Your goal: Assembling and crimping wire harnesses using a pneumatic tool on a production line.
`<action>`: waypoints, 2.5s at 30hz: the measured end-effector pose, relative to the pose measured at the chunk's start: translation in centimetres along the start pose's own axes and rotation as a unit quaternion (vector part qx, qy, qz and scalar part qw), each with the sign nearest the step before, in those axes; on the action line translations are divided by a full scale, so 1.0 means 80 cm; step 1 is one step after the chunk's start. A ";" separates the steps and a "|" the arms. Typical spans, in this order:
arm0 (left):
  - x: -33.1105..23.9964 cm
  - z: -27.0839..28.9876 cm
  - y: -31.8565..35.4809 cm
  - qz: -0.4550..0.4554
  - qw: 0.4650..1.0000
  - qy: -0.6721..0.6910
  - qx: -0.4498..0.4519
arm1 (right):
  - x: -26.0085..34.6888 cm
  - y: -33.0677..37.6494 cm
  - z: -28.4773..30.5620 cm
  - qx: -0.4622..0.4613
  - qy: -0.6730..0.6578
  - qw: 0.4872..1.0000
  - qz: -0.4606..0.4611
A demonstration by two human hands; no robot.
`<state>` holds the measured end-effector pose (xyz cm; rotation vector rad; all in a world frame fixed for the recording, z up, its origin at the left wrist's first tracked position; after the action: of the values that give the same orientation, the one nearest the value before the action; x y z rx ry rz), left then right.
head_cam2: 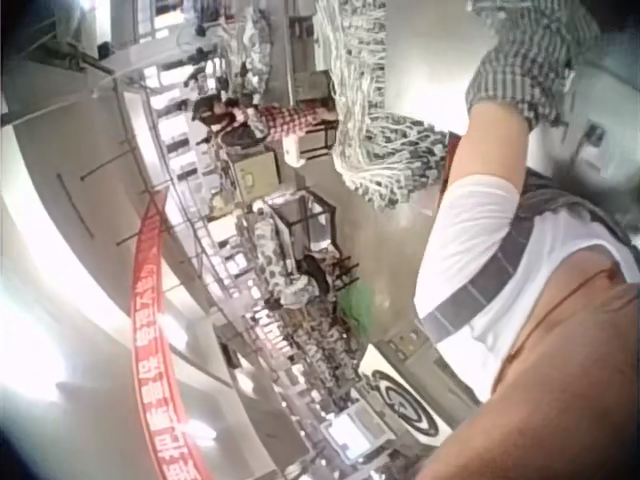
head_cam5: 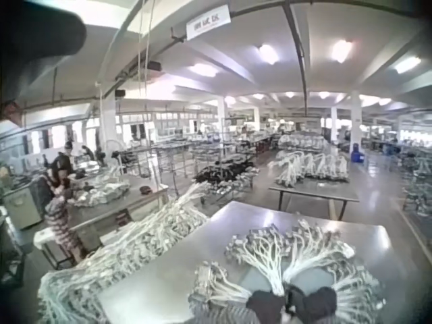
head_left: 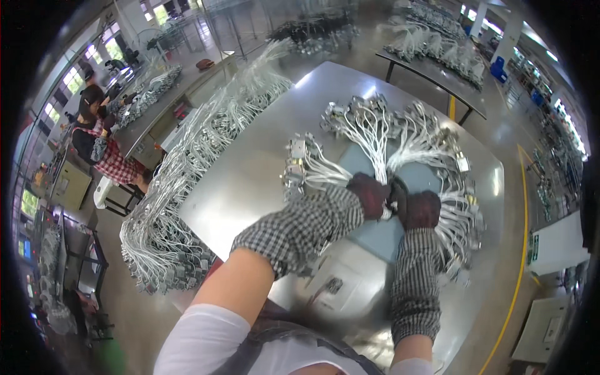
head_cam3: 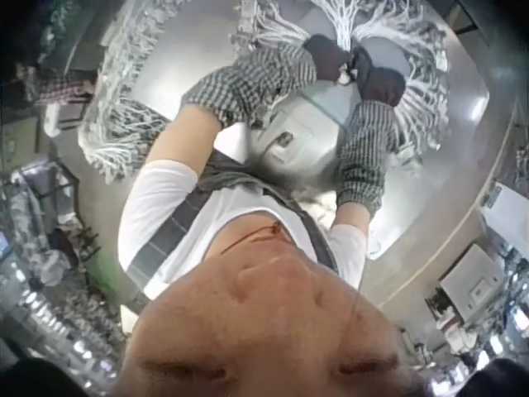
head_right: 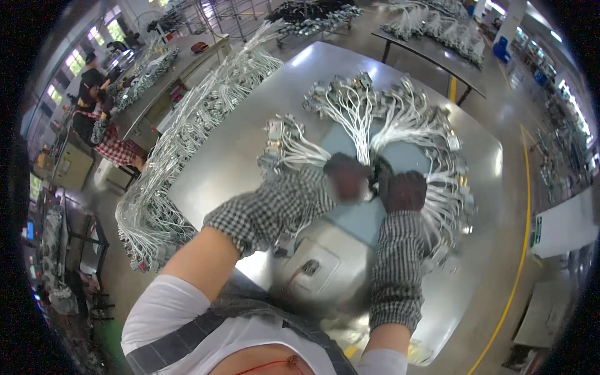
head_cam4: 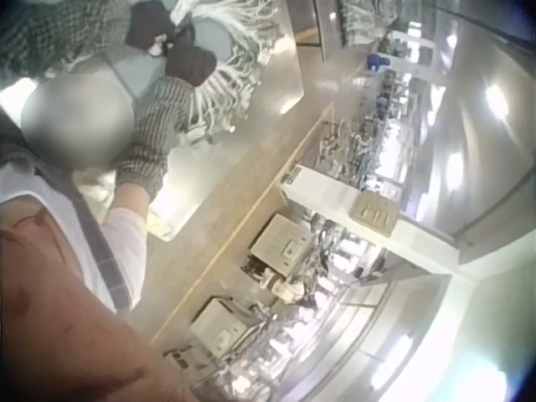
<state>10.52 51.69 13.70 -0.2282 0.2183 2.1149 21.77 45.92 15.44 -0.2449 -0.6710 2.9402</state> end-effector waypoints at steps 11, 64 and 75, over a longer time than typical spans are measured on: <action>-0.022 0.110 0.218 -0.191 0.974 0.114 -0.051 | 0.005 0.140 0.167 -0.033 -0.320 0.934 -0.154; -0.079 -0.019 0.368 -0.202 0.950 -0.230 -0.054 | 0.070 0.392 0.403 -0.357 -0.782 0.478 0.179; -0.052 -0.013 0.344 -0.138 0.984 -0.069 -0.092 | 0.071 0.193 0.177 -0.156 -0.906 0.393 0.015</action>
<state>-10.65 33.68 15.50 -0.2068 -0.0880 1.8651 12.40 26.96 20.52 3.0318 -1.0514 1.5281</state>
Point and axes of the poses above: each hand's wrist, its own y-axis away from the middle knuckle, its own z-axis out of the back of the hand, x = y × z, the point moved 7 cm from there along -y, towards the middle knuckle, and after that the axes turned 4 degrees about -z, right-handed, at the moved point
